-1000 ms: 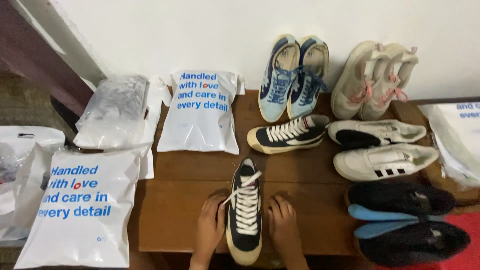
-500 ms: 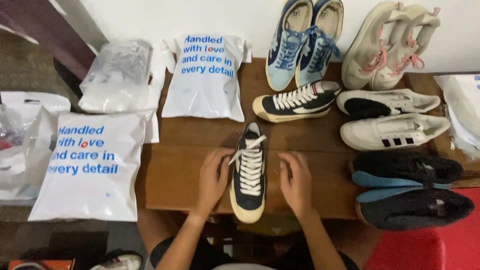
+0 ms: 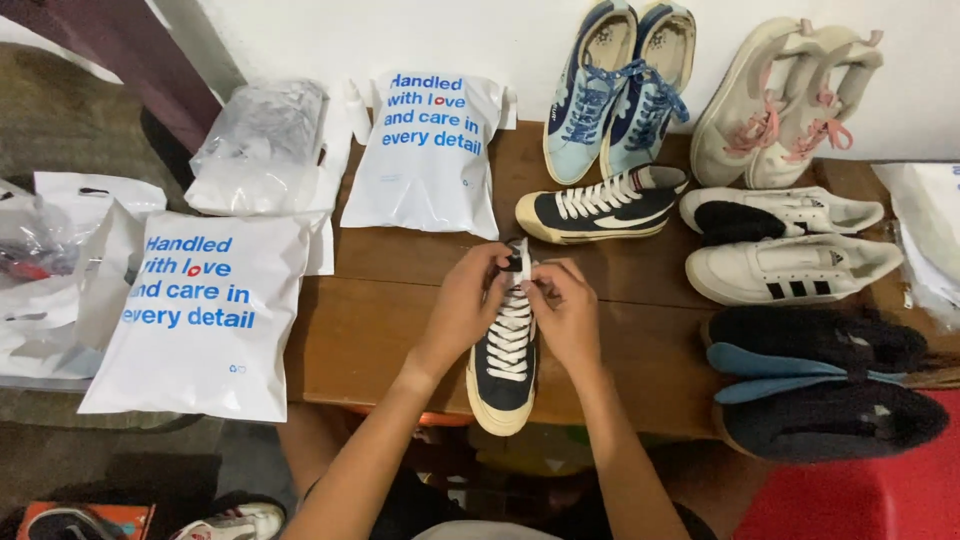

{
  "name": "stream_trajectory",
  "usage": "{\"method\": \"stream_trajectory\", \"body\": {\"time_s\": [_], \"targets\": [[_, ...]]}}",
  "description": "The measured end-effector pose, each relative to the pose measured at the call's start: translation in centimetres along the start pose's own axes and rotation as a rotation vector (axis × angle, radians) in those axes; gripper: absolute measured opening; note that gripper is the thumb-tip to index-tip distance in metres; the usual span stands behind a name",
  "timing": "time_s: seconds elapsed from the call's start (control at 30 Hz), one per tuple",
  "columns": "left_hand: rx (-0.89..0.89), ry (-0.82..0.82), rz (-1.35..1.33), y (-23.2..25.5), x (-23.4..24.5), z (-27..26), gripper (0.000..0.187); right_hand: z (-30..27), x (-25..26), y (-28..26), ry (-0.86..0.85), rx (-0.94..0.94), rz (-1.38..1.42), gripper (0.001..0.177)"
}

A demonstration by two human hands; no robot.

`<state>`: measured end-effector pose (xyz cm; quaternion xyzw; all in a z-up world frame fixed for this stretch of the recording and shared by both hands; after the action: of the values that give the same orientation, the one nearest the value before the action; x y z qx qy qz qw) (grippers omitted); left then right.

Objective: Lacing a sneaker and organizing various pairs of shoes on a workbench, including inserting insoles.

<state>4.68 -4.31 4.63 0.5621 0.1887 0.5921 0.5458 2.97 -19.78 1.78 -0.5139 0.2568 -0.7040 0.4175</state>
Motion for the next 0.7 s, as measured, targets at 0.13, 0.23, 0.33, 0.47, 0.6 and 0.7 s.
{"method": "stream_trajectory", "body": {"time_s": [0.13,0.23,0.33,0.47,0.6,0.7], "targets": [[0.005,-0.191,0.412,-2.7,-3.4,1.0,0.039,1.0,0.5,-1.4,-0.037,0.193,-0.086,0.007],[0.058,-0.287,0.620,-5.2,-5.4,1.3,0.029,1.9,0.2,-2.2,-0.135,0.310,-0.150,0.004],[0.068,-0.268,0.530,-3.5,-4.2,1.7,0.017,2.6,0.7,-3.2,-0.202,0.393,-0.154,0.011],[0.076,-0.090,0.044,-2.8,-2.5,1.1,0.010,2.7,0.2,-2.2,-0.261,0.355,-0.030,0.011],[0.135,-0.116,0.007,-2.7,-2.5,0.6,0.028,3.4,-0.1,-2.3,-0.311,0.315,0.003,0.011],[0.161,0.031,-0.069,-4.8,-2.2,0.1,0.026,3.5,-0.4,-4.1,-0.330,0.439,-0.082,0.012]]}}
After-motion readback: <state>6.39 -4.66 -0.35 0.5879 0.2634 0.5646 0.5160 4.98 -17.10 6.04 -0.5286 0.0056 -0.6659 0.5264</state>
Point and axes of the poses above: each hand's wrist, its own z-axis towards the middle knuckle, its own x-axis out of the back of the hand, y = z × x, the point moved 10 cm from there along z, towards the middle knuckle, and after that the axes turned 10 degrees about -y, right-handed, at the moved point
